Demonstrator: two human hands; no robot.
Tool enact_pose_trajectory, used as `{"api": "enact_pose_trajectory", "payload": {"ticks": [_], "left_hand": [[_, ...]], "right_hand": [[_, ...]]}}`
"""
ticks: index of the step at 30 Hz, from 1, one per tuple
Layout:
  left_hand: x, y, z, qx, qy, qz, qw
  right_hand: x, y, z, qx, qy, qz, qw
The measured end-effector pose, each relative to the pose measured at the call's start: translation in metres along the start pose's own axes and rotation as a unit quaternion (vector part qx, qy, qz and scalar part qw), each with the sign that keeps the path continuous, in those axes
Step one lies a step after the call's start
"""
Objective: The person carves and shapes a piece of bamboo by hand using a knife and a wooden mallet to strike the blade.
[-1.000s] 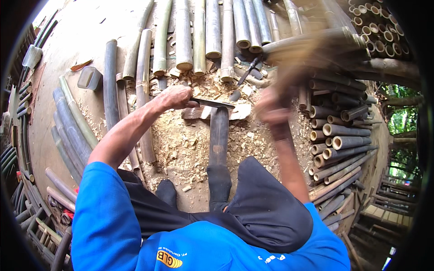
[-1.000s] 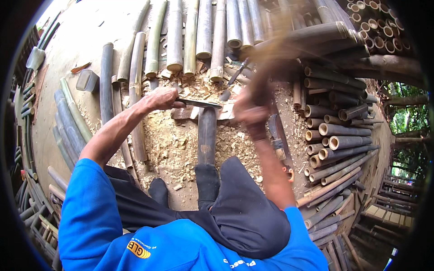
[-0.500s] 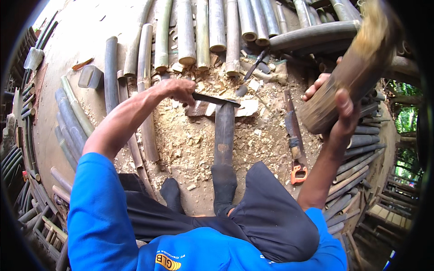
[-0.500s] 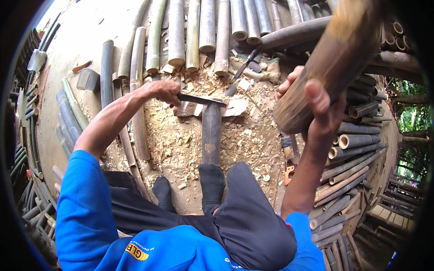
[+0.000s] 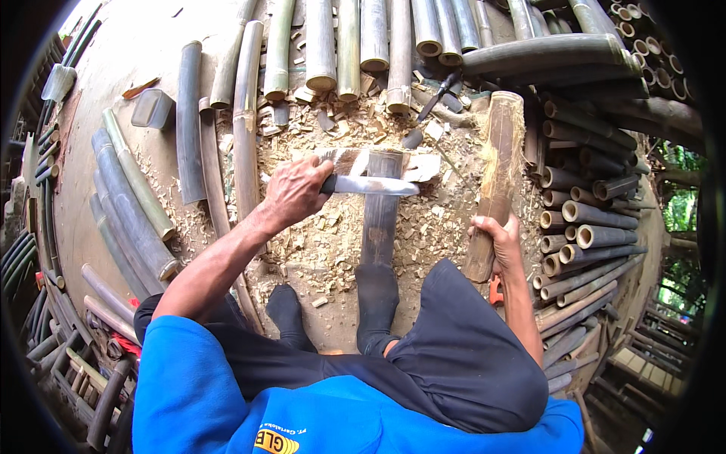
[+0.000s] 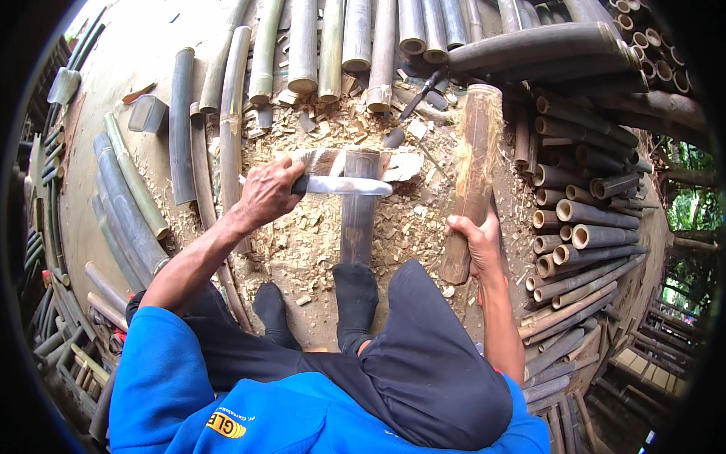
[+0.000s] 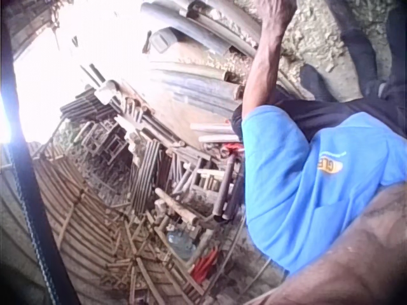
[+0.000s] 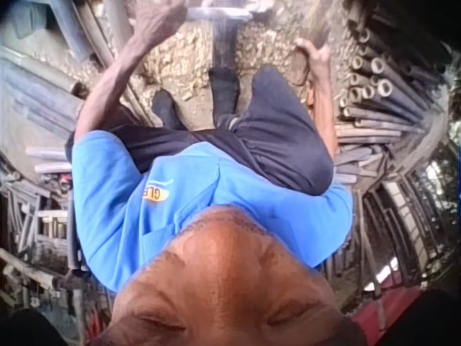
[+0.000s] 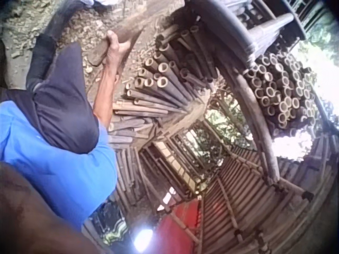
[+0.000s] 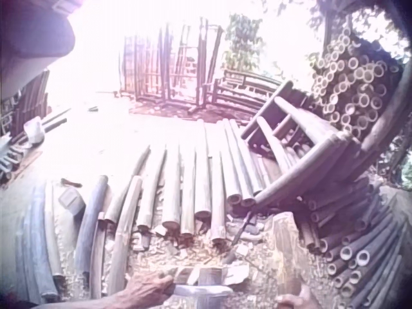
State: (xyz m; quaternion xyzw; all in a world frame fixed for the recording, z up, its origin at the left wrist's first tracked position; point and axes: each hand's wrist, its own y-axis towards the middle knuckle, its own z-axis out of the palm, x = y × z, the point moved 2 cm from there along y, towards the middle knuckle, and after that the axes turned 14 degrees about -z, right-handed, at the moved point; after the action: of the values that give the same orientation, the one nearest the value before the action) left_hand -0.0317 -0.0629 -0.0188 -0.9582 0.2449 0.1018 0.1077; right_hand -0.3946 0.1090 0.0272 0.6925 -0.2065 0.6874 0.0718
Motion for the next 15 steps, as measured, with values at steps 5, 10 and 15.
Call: {"api": "enact_pose_trajectory", "payload": {"ticks": [5,10,15], "left_hand": [[0.011,-0.016,0.021,0.052,0.006,-0.024,0.998],[0.010,-0.016,0.025,0.060,-0.010,-0.027,0.998],[0.010,-0.015,0.026,0.043,-0.027,-0.029,0.998]], "right_hand": [[0.013,0.009,0.011,0.025,-0.041,-0.002,0.999],[0.020,0.011,0.016,0.046,-0.065,-0.020,0.997],[0.025,0.012,0.021,0.070,-0.076,-0.013,0.995]]}}
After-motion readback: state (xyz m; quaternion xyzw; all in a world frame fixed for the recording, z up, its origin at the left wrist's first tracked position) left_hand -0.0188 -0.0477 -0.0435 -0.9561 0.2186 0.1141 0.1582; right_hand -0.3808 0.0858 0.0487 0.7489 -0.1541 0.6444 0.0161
